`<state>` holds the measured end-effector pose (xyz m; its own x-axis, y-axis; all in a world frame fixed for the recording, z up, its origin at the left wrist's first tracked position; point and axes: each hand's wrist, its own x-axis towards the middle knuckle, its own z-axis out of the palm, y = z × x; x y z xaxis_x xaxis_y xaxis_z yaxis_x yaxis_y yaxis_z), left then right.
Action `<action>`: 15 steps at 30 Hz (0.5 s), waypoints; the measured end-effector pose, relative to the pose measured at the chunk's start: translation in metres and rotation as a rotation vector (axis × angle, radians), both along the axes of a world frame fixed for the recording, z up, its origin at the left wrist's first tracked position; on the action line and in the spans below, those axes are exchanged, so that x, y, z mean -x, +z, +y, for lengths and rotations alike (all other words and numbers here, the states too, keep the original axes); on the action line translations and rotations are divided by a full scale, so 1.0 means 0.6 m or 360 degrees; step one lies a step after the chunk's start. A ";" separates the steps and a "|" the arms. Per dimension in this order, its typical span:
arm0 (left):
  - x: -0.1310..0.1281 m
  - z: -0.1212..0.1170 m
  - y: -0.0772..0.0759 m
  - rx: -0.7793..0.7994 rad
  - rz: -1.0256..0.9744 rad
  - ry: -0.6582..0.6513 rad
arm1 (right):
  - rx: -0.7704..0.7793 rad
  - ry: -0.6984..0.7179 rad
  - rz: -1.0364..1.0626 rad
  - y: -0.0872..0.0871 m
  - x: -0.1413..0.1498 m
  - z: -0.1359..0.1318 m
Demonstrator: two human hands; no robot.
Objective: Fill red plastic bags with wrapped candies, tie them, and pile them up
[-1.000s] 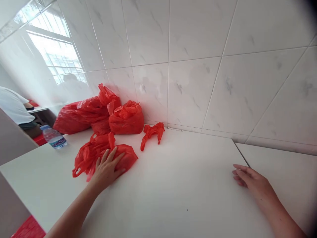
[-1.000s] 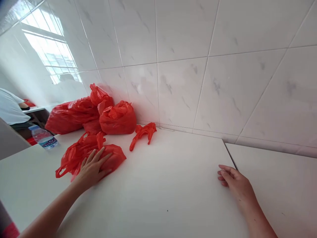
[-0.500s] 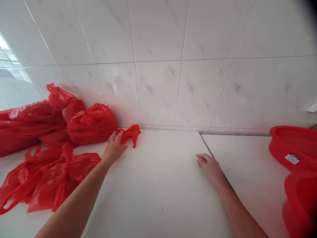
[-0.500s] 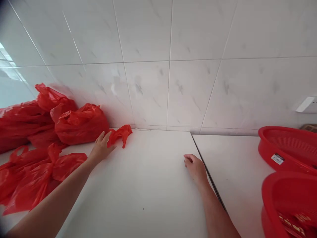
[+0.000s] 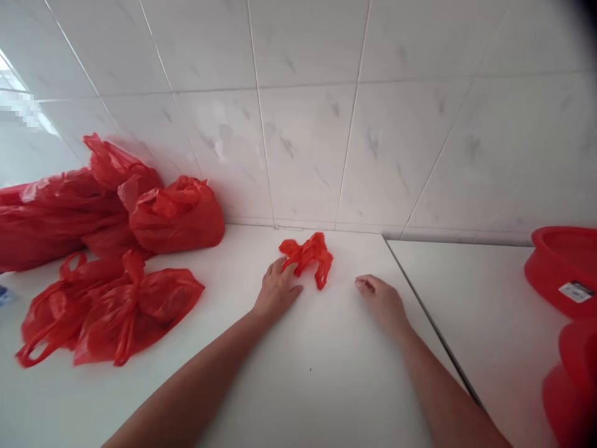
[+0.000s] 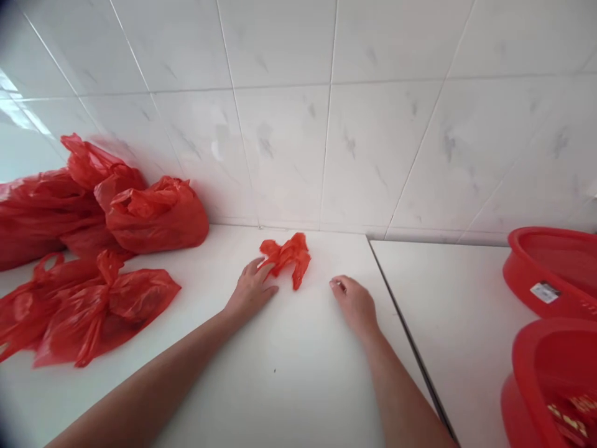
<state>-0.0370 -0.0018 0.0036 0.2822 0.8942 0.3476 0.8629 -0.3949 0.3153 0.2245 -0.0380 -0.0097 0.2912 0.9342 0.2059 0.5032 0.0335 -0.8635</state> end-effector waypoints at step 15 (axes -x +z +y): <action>-0.101 -0.348 -0.015 0.0647 0.0119 -0.1426 | -0.0166 -0.0168 0.0666 -0.010 -0.030 0.002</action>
<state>0.0238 -0.2108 -0.0054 0.9221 0.3867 0.0149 0.3209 -0.7857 0.5288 0.2426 -0.0366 -0.0155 0.4622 0.8755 0.1413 0.1160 0.0983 -0.9884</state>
